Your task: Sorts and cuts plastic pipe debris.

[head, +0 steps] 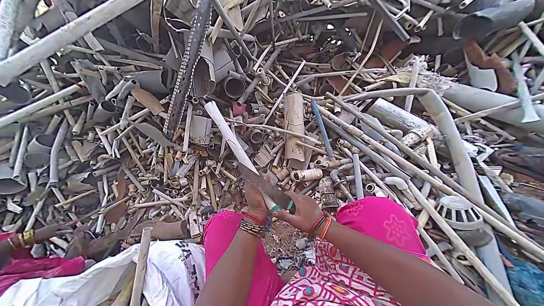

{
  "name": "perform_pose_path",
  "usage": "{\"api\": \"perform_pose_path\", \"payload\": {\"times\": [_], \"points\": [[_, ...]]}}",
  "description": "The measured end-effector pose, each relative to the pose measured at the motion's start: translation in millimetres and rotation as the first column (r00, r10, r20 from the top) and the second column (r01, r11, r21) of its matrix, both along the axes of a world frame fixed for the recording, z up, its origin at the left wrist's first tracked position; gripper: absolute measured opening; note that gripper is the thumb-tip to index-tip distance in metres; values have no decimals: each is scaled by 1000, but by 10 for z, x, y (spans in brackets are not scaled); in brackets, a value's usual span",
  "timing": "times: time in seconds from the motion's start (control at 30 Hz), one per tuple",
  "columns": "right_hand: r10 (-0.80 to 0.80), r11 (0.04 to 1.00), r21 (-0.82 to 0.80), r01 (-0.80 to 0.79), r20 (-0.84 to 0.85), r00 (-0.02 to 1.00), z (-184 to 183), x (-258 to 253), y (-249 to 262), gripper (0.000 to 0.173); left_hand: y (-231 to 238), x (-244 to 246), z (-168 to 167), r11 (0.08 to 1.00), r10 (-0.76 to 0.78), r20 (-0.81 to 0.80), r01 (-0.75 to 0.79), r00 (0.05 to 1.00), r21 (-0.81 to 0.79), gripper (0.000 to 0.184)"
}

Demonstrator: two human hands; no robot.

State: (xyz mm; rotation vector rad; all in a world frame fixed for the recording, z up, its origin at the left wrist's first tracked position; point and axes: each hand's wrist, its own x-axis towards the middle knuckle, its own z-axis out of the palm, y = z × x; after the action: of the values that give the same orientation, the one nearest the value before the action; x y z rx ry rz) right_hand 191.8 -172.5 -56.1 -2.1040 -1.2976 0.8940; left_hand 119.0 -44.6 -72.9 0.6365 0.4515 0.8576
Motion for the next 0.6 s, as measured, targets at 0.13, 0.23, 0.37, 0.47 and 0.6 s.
{"api": "perform_pose_path", "payload": {"times": [0.13, 0.23, 0.37, 0.47, 0.6], "points": [[46, 997, -67, -46, 4, 999, 10, 15, 43, 71, 34, 14, -69, 999, -48, 60, 47, 997, 25, 62], [76, 993, -86, -76, 0, 997, 29, -13, 81, 66, 111, 12, -148, 994, -112, 109, 112, 988, 2, 57], [107, 993, 58, -100, -132, 985, -42, 74, 136, 59, 196, -8, -99, 990, -143, 11, 143, 990, -9, 48], [76, 985, 171, -35, -243, 967, -137, 116, 149, 56, 179, -30, -12, 999, 7, -113, -2, 994, 46, 28], [68, 989, 144, -25, -303, 951, -164, 28, 140, 53, 114, 10, -23, 916, 379, -324, -301, 867, 266, 14]]}}
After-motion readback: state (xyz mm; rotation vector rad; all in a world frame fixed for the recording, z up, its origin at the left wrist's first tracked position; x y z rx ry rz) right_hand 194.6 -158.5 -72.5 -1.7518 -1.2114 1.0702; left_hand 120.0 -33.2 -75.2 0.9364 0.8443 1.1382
